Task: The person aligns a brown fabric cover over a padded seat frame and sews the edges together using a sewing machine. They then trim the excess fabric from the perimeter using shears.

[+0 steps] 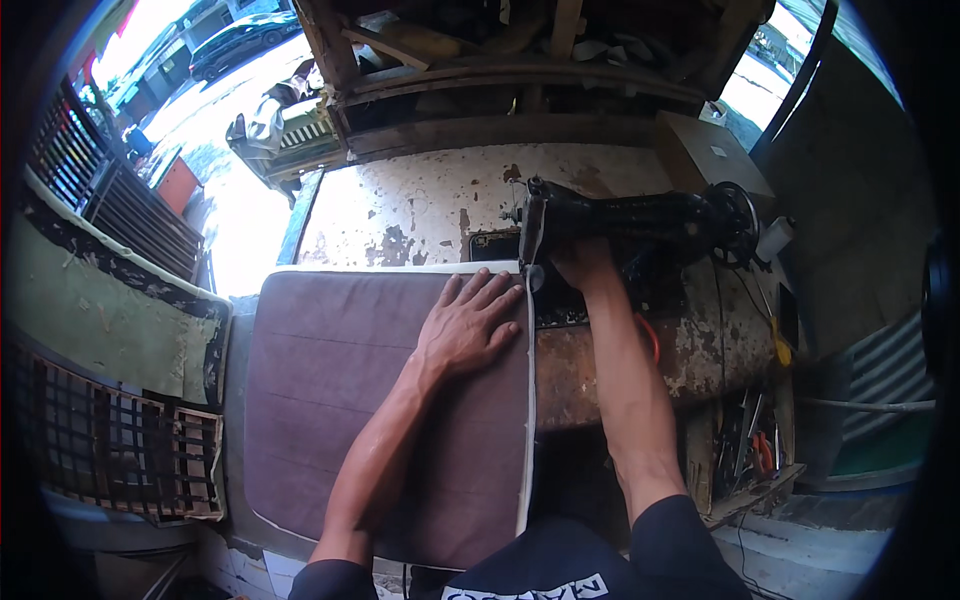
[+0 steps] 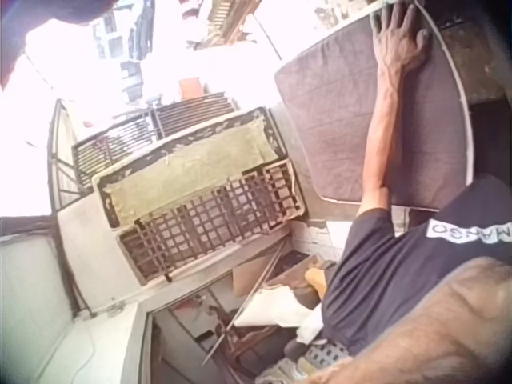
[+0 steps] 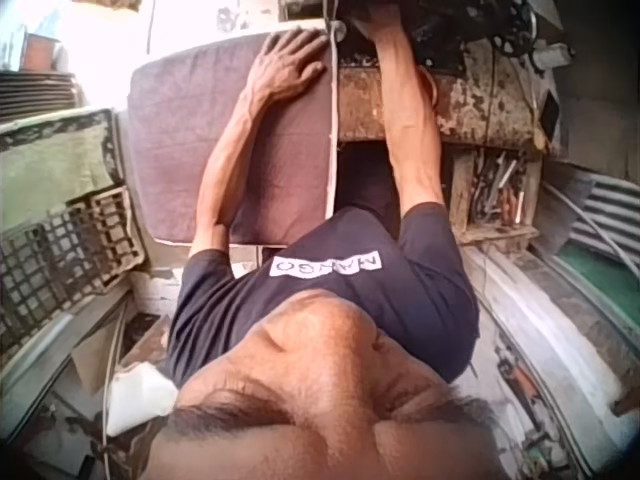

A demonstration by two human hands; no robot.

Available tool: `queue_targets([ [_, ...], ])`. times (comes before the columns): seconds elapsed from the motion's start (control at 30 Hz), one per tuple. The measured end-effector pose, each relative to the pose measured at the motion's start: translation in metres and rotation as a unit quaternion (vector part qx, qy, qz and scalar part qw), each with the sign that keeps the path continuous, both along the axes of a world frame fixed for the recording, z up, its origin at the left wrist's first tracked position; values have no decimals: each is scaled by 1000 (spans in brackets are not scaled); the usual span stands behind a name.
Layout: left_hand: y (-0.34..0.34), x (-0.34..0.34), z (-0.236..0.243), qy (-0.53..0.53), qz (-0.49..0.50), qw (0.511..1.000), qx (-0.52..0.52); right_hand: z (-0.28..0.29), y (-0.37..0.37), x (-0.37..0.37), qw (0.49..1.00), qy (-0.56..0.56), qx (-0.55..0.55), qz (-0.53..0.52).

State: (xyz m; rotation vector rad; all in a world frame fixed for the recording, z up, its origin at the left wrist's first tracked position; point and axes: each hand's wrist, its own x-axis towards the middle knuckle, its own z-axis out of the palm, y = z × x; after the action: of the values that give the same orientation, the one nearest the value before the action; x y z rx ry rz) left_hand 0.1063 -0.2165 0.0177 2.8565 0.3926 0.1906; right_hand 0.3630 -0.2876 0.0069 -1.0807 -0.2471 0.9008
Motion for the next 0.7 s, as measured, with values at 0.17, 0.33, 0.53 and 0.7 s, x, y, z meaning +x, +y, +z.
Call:
queue_targets([
  [0.17,-9,4,-5,6,23,1000,11,-5,20,-4,991,-109,-67,-37],
  [0.33,-8,-2,-5,5,40,999,15,12,-38,-78,961,-248,-102,-63],
  [0.53,0,-22,4,9,32,999,-26,27,-148,-188,913,-384,-136,-8],
  [0.7,-4,-94,16,56,111,991,-41,20,-207,-219,759,-632,-151,21],
])
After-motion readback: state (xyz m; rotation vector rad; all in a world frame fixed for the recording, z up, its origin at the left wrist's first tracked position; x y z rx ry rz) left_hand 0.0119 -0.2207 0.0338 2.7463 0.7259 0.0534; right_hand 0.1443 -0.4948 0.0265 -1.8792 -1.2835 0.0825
